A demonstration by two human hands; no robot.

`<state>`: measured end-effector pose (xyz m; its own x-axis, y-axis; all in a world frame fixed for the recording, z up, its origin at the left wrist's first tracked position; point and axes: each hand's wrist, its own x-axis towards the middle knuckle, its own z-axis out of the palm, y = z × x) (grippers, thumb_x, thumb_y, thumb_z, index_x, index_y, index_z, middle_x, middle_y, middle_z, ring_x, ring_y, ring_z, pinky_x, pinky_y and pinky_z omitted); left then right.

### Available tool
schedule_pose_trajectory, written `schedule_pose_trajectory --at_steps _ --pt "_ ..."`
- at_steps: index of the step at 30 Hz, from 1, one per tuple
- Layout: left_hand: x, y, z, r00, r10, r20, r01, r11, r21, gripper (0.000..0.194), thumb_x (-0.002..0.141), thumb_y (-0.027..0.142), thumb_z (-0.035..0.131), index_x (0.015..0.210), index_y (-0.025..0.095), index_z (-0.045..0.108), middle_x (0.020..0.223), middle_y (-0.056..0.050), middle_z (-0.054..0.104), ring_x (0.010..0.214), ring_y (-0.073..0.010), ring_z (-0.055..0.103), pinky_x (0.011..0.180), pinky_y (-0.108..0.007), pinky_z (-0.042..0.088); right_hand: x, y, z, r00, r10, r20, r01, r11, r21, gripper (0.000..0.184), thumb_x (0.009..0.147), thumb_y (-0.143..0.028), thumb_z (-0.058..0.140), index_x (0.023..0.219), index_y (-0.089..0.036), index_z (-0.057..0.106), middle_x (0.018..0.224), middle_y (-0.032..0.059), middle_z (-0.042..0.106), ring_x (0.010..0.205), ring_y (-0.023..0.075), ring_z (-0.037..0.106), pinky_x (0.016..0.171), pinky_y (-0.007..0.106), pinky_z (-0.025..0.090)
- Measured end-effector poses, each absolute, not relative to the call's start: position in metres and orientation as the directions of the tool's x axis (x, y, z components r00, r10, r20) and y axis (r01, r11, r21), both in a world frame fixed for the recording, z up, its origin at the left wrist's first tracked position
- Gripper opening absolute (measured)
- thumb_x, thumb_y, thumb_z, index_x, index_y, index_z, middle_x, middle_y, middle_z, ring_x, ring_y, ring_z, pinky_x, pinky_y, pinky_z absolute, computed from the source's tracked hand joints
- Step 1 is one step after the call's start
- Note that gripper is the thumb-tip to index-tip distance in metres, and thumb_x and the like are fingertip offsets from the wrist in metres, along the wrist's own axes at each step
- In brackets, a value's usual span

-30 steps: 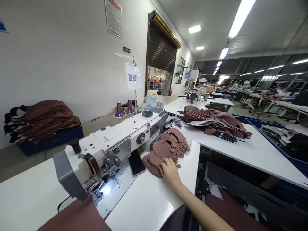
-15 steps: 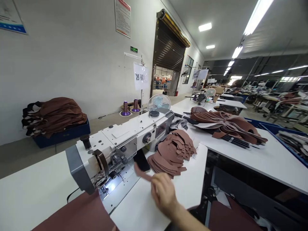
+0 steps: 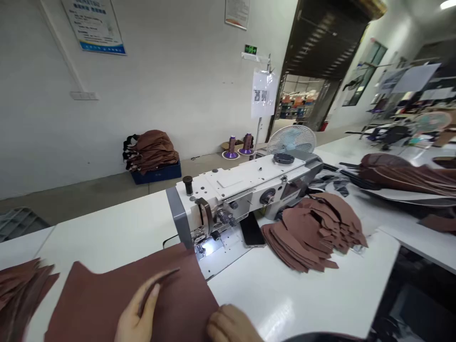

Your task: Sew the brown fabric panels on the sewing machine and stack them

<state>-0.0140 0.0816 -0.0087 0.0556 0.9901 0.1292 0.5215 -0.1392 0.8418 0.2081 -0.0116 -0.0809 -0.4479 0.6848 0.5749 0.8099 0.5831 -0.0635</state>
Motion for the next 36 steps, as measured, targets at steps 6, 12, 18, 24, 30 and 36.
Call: schedule_pose_trajectory --at_steps 6,12,18,24,30,36 --pt "0.019 0.144 -0.005 0.388 0.788 0.478 0.858 -0.498 0.125 0.039 0.086 0.010 0.035 0.105 0.021 0.068 0.094 -0.010 0.059 0.091 -0.0244 0.053 0.078 -0.039 0.046 0.278 0.019 -0.029 -0.787 0.513 0.344 0.596 0.775 0.208 0.031 0.095 -0.020 0.039 0.117 -0.006 0.054 0.122 0.0188 0.056 0.098 0.0246 0.056 0.080 0.038 0.046" --pt "0.067 0.161 -0.042 0.583 0.734 0.347 0.790 -0.612 -0.033 0.033 0.087 0.005 0.038 0.094 0.017 0.068 0.086 -0.007 0.062 0.086 -0.0231 0.055 0.077 -0.034 0.044 0.249 0.090 -0.032 -0.895 0.286 0.343 0.390 0.875 0.288 0.025 0.095 -0.021 0.040 0.103 -0.007 0.060 0.104 0.0161 0.061 0.087 0.0207 0.057 0.078 0.034 0.045" --pt "0.050 0.149 -0.060 0.586 0.726 0.359 0.778 -0.628 0.001 0.032 0.084 0.005 0.049 0.105 0.022 0.065 0.096 -0.005 0.061 0.088 -0.0196 0.056 0.078 -0.032 0.046 0.216 0.099 -0.062 -0.777 0.377 0.505 0.528 0.826 0.196 0.026 0.090 -0.023 0.047 0.103 -0.004 0.059 0.100 0.0170 0.061 0.093 0.0226 0.058 0.100 0.038 0.039" --pt "0.063 0.118 -0.077 0.549 0.746 0.377 0.796 -0.604 0.035 0.037 0.078 0.003 0.056 0.112 0.018 0.062 0.089 -0.003 0.058 0.083 -0.0182 0.053 0.073 -0.032 0.043 0.247 0.079 -0.056 -0.821 0.337 0.461 0.425 0.899 0.100 0.026 0.092 -0.022 0.044 0.104 -0.006 0.060 0.106 0.0143 0.061 0.104 0.0209 0.056 0.109 0.033 0.031" --pt "0.079 0.100 -0.077 0.524 0.733 0.433 0.816 -0.577 -0.011 0.035 0.073 0.005 0.062 0.107 0.015 0.063 0.081 -0.002 0.055 0.076 -0.0181 0.049 0.067 -0.032 0.040 0.257 0.064 -0.051 -0.773 0.369 0.516 0.488 0.865 0.113 0.023 0.089 -0.024 0.049 0.096 -0.008 0.063 0.106 0.0156 0.063 0.102 0.0250 0.059 0.101 0.036 0.042" --pt "0.077 0.100 -0.076 0.557 0.714 0.424 0.804 -0.592 -0.059 0.040 0.074 0.003 0.058 0.112 0.012 0.058 0.082 -0.002 0.053 0.076 -0.0177 0.047 0.068 -0.032 0.040 0.258 0.066 -0.051 -0.767 0.336 0.546 0.472 0.873 0.125 0.022 0.088 -0.023 0.049 0.095 -0.008 0.064 0.104 0.0164 0.064 0.101 0.0265 0.061 0.095 0.037 0.046"
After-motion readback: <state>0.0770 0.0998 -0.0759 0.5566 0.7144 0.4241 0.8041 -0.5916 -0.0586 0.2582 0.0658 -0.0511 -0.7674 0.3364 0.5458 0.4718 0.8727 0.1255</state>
